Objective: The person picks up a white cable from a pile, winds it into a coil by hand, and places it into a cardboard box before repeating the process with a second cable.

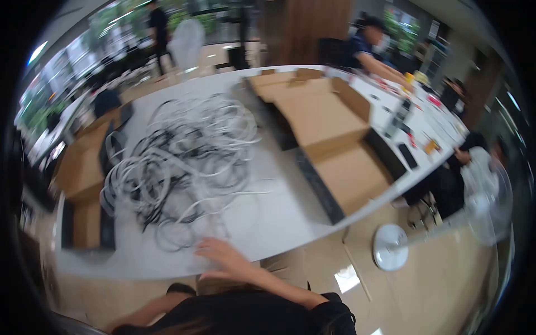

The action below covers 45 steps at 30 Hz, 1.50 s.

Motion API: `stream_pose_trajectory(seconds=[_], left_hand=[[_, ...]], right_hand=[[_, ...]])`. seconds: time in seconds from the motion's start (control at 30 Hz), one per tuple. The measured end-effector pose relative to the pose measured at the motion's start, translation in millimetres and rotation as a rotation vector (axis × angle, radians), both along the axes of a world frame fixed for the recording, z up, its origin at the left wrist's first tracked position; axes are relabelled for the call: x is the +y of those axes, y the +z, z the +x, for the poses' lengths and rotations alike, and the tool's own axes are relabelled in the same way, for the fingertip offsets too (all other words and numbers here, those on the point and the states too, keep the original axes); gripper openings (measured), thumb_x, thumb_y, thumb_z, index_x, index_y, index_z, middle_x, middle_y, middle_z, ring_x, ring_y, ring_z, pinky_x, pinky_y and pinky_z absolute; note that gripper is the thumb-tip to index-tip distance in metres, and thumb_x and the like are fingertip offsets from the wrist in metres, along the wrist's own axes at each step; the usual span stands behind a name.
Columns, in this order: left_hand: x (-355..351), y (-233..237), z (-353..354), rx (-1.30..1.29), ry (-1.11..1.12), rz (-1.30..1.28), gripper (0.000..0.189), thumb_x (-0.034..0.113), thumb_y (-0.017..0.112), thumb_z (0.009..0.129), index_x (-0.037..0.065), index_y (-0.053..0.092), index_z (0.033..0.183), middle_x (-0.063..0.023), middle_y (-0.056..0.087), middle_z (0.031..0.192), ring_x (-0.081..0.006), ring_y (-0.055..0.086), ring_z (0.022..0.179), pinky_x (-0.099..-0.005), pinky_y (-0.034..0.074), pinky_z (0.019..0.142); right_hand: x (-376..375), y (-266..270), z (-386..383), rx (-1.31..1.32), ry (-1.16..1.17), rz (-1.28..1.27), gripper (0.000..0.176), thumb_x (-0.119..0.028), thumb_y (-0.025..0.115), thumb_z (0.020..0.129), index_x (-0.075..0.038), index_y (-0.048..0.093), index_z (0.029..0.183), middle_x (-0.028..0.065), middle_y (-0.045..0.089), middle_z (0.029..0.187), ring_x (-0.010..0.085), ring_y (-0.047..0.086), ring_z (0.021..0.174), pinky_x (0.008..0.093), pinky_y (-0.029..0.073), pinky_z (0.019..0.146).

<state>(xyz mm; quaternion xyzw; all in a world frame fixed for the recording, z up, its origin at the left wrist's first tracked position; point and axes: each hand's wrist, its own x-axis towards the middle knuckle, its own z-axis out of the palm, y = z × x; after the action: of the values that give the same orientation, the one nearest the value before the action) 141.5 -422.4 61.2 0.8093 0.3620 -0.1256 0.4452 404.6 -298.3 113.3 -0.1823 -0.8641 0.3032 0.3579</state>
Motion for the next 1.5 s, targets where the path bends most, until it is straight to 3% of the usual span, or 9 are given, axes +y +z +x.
stream_pose_trajectory(seconds=[0.13,0.17,0.37,0.53,0.63,0.87,0.97,1.07,1.5], left_hand=[[37,140,19,-0.335,0.192,-0.113,0.032,0.021,0.051,0.087,0.008,0.050,0.116,-0.0085,0.061,0.100,-0.0241,0.059,0.089,-0.0332,0.046,0.077],[44,189,28,-0.288,0.198,0.004,0.029,0.012,0.053,0.086,0.004,0.053,0.114,-0.0069,0.059,0.107,-0.0215,0.057,0.093,-0.0294,0.045,0.078],[19,307,51,-0.643,0.068,1.595,0.012,0.009,0.066,0.070,0.012,0.063,0.081,-0.0020,0.059,0.096,-0.0159,0.059,0.070,-0.0237,0.045,0.055],[-39,319,85,-0.713,0.586,1.406,0.025,0.017,0.057,0.083,0.016,0.047,0.106,-0.0162,0.051,0.102,-0.0171,0.053,0.058,-0.0542,0.040,0.081],[-41,340,81,-0.715,0.549,1.219,0.028,0.011,0.059,0.080,0.017,0.047,0.105,-0.0140,0.051,0.097,-0.0162,0.051,0.056,-0.0460,0.046,0.075],[10,305,53,-0.836,0.049,1.942,0.022,0.012,0.053,0.085,0.020,0.057,0.105,-0.0003,0.053,0.108,-0.0133,0.051,0.091,-0.0361,0.044,0.077],[32,309,65,-1.448,0.355,2.056,0.014,0.015,0.064,0.073,0.019,0.052,0.081,0.0074,0.047,0.081,-0.0125,0.044,0.072,-0.0304,0.033,0.068],[42,327,62,-1.728,0.125,1.525,0.014,0.015,0.061,0.076,0.019,0.051,0.084,0.0085,0.047,0.086,-0.0113,0.044,0.078,-0.0293,0.033,0.071],[52,330,75,-2.141,-0.508,1.254,0.027,0.015,0.055,0.086,0.021,0.057,0.112,0.0103,0.048,0.122,-0.0079,0.046,0.104,-0.0232,0.044,0.077]], right_hand=[[22,68,26,0.330,-0.124,-0.067,0.025,-0.013,0.039,0.090,0.002,0.057,0.084,0.0124,0.060,0.081,0.0241,0.056,0.078,0.0348,0.043,0.075],[25,105,37,0.261,-0.165,0.051,0.018,0.005,0.045,0.075,0.000,0.056,0.089,0.0129,0.060,0.083,0.0267,0.056,0.075,0.0366,0.043,0.068],[0,273,71,0.578,-0.240,0.898,0.022,-0.013,0.049,0.086,-0.006,0.051,0.107,0.0140,0.058,0.086,0.0235,0.050,0.071,0.0353,0.045,0.060],[-13,316,88,0.750,-0.133,1.169,0.022,-0.013,0.047,0.084,-0.005,0.053,0.104,0.0143,0.057,0.088,0.0247,0.049,0.076,0.0378,0.041,0.066],[-12,319,94,0.799,-0.127,1.223,0.023,-0.013,0.046,0.083,-0.004,0.054,0.102,0.0145,0.057,0.090,0.0254,0.049,0.079,0.0393,0.038,0.070],[-26,320,105,0.940,-0.177,1.270,0.025,-0.013,0.043,0.081,-0.002,0.057,0.098,0.0149,0.056,0.093,0.0271,0.048,0.087,0.0428,0.032,0.080],[-35,327,109,0.955,-0.181,1.297,0.026,-0.013,0.042,0.081,-0.001,0.058,0.097,0.0151,0.056,0.095,0.0278,0.047,0.090,0.0443,0.030,0.084],[-39,337,104,0.942,-0.190,1.311,0.028,-0.014,0.040,0.080,0.000,0.060,0.095,0.0153,0.056,0.096,0.0285,0.046,0.093,0.0458,0.027,0.088],[-12,301,98,0.804,-0.348,1.216,0.027,-0.019,0.042,0.083,-0.001,0.053,0.101,0.0146,0.055,0.085,0.0248,0.048,0.070,0.0346,0.039,0.064]])
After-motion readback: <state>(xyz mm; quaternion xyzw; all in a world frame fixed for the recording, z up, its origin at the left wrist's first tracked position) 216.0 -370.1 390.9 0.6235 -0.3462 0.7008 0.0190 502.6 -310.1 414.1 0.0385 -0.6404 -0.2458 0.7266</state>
